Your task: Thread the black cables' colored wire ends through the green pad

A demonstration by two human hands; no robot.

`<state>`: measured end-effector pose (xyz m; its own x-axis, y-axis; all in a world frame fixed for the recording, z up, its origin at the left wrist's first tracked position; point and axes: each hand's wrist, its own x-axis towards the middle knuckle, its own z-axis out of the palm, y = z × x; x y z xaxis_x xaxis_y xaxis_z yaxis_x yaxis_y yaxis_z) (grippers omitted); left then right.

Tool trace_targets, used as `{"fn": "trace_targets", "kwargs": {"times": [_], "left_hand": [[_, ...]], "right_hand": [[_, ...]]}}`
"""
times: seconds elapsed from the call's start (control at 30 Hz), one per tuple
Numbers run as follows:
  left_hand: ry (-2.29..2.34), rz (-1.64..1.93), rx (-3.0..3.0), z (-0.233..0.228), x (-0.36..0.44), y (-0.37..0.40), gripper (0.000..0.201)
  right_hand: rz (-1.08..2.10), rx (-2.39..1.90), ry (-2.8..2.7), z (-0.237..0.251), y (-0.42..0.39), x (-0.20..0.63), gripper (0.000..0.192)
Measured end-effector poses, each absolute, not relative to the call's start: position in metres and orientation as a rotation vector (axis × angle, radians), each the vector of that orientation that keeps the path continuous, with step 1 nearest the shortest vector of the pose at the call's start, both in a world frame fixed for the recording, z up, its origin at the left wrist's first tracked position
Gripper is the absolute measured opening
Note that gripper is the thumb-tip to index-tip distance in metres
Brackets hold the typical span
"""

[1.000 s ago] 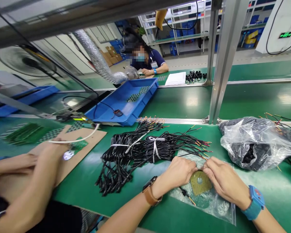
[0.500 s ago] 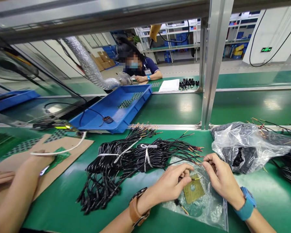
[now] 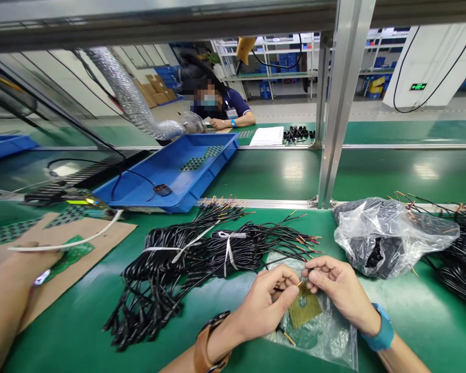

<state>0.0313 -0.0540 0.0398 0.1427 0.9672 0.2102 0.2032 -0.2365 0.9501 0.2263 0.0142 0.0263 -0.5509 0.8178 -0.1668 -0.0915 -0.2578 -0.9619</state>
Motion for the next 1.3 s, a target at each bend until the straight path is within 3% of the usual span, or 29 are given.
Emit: {"fn": "trace_targets", "kwargs": {"times": [0.67, 1.03, 1.17, 1.3], "left_hand": [[1.266, 1.295, 1.752, 0.034, 0.033, -0.048, 0.012], [1.333, 1.137, 1.826, 0.034, 0.027, -0.047, 0.005], [1.296, 1.042, 1.782, 0.038, 0.017, -0.041, 0.019], [1.286, 1.08, 1.807, 0.027, 0.013, -0.033, 0.007]], "right_hand": [[1.951, -0.922, -1.273, 0.025, 0.004, 0.22, 0.039], [1.442, -0.934, -1.763, 0.021, 0.004, 0.227, 0.032], [1.372, -1.004, -1.786, 0.015, 0.006, 0.231, 0.034], [1.172, -0.946, -1.916, 0.014, 0.01, 0.234, 0.023]]}}
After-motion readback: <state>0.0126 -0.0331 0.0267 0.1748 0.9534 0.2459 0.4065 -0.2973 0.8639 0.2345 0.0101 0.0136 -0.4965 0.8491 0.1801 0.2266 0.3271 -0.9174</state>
